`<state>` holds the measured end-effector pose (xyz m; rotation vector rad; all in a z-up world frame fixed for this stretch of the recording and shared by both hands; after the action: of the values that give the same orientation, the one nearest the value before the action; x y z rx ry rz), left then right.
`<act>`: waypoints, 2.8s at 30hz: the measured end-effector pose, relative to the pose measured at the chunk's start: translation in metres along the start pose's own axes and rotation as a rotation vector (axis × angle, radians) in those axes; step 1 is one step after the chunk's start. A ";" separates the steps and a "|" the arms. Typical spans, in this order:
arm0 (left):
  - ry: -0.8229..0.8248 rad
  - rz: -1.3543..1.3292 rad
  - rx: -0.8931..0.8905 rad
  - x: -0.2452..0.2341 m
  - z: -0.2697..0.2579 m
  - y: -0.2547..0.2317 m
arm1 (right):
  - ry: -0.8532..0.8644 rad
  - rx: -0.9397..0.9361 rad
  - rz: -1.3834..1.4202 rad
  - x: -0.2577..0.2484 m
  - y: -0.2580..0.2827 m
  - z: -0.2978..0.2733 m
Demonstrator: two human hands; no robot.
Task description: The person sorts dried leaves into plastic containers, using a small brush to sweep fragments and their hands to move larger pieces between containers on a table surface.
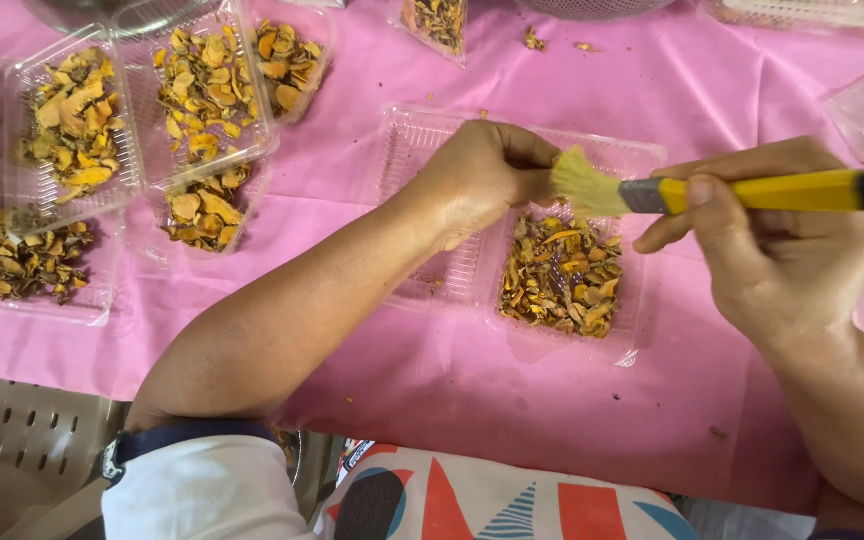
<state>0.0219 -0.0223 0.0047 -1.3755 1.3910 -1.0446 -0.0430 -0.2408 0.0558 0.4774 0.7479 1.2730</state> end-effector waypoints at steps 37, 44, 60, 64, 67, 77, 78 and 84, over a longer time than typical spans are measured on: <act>0.378 1.265 0.438 0.057 -0.013 0.031 | 0.167 -0.023 0.129 0.010 -0.099 0.011; 0.339 1.268 0.692 0.043 -0.008 0.041 | 0.158 -0.078 0.101 0.000 -0.074 0.015; 0.366 1.183 0.310 0.041 -0.022 0.025 | 0.172 -0.030 0.068 -0.009 -0.064 0.011; 0.520 1.419 0.472 0.039 -0.023 0.028 | 0.210 0.005 0.073 -0.005 -0.072 0.011; 0.397 1.238 0.236 0.049 -0.012 0.036 | 0.204 -0.070 0.056 0.003 -0.094 0.006; 0.329 1.217 0.051 0.046 0.005 0.025 | 0.193 -0.041 -0.361 -0.008 -0.119 0.014; 0.378 1.248 0.350 0.040 0.005 0.034 | 0.194 -0.052 -0.353 -0.009 -0.121 0.013; 0.458 1.389 0.519 0.041 0.012 0.041 | 0.184 -0.197 -0.284 -0.011 -0.130 0.007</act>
<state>0.0236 -0.0617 -0.0393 0.3417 1.7228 -0.6224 0.0492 -0.2833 -0.0271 0.0898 0.8031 1.1174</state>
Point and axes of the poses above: each hand's wrist, its own z-axis towards the middle knuckle, its own x-axis out of the palm, y = z × x, the point moved 1 cm from there along z, towards the middle knuckle, and after that the axes turned 13 degrees about -y, right-handed, at the moved point
